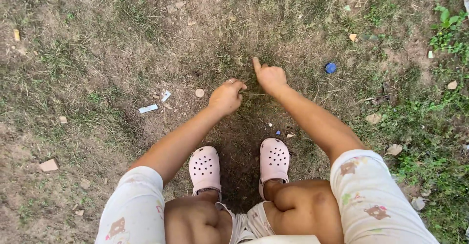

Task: Gathering clumps of dried grass from the ground and piling them.

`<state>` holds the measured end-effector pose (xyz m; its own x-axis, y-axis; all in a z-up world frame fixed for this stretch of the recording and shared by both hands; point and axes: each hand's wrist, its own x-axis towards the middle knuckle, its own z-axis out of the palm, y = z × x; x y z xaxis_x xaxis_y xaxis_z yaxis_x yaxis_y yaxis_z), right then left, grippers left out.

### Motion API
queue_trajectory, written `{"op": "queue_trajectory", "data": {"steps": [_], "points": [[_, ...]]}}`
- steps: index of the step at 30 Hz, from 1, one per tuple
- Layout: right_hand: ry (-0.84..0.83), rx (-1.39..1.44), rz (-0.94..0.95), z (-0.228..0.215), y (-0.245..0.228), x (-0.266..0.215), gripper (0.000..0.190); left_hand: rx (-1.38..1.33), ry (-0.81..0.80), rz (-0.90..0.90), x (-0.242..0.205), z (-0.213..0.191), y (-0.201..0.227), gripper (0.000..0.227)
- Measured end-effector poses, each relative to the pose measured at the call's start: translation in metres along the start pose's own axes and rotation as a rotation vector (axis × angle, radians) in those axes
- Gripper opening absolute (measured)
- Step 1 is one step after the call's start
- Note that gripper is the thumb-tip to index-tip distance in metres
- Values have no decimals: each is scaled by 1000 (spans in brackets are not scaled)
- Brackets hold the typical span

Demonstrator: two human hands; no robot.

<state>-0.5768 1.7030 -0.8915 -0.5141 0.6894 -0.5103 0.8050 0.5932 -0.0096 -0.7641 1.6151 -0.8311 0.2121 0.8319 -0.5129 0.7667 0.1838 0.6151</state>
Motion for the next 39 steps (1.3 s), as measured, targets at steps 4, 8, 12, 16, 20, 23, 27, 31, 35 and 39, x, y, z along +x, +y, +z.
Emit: {"op": "queue_trajectory", "data": {"steps": [4,8,12,16,20,23,27,31,35,39], "points": [[64,-8,-23,14,10,12,42,12,22,36,-2,6,-10,33],[264,263,2,9,18,9,23,-3,36,46,5,12,-14,33],[226,572,176,13,28,9,15,-16,18,25,7,10,-5,32],[179,513,269,14,27,1,11,-23,-23,34,7,14,-6,34],[52,306,198,31,10,-31,12,-18,-2,50,8,22,-9,33],[55,90,56,52,-12,-51,15,-34,33,91,10,34,-9,32],[150,-319,11,51,-6,-33,25,-13,-70,28,0,16,17,33],[289,-431,131,9,9,-12,69,-36,-43,31,-3,14,2,33],[-47,-131,473,24,14,9,73,-61,69,24,5,8,-15,31],[-87,-67,502,60,27,27,55,-106,111,-14,9,3,-20,27]]}}
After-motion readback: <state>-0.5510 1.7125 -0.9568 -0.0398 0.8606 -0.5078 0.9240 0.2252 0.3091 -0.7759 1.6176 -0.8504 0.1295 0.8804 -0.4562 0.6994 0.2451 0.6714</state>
